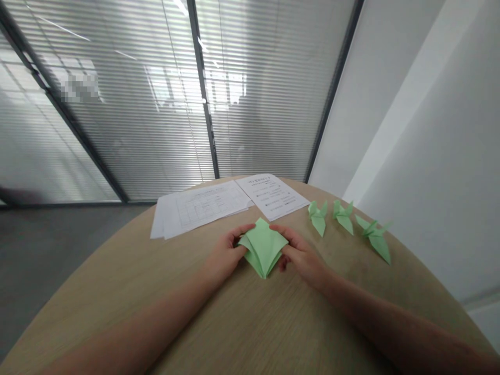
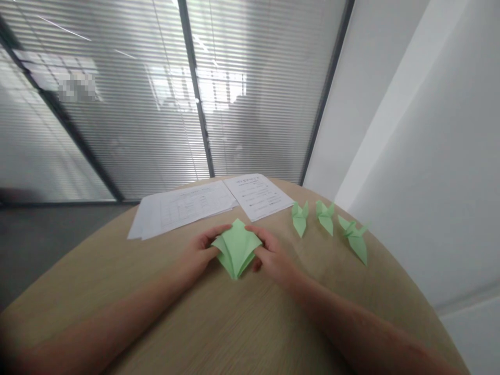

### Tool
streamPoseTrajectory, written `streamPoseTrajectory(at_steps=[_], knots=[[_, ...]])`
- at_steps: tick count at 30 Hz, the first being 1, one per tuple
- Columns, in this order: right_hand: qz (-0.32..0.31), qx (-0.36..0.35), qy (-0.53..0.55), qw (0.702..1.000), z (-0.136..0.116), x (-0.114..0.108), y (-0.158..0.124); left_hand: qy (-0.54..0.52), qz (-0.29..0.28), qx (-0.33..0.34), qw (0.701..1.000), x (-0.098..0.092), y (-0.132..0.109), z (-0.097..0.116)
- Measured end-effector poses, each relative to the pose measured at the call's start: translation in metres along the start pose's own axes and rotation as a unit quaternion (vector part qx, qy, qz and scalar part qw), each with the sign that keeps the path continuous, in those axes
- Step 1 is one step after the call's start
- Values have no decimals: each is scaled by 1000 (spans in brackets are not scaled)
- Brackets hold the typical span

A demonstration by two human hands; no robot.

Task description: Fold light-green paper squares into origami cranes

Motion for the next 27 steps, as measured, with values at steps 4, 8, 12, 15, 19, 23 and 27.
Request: streamPoseTrajectory(at_steps=[4,8,12,15,19,23,27], knots=[[4,17,16,1000,6,-2,1,-18,-4,-2,1000,2,-1,2],[19,21,31,999,8,-5,3,-35,8,-3,999,0,-3,3],[47,21,29,998,6,-11,3,-57,10,-10,998,0,-5,4],[52,20,7,998,4,-12,3,-44,13,-24,999,0,-5,2],[43,13,-8,999,3,-9,4,-28,16,-22,999,0,-4,2],[12,-4,-12,1000,-2,-2,2,-3,15,-8,1000,1,-4,4],[-16,-17,-56,998,-9,5,-1,42,26,-2,999,-1,-5,6]])
Point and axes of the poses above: each hand's wrist, its own y-axis towards the middle knuckle, its own x-axis out of the palm, z = x × y, the point moved 10 cm from there along y, towards the middle knuckle, and after that the axes turned 5 degrees about -y, right-handed, at the moved point
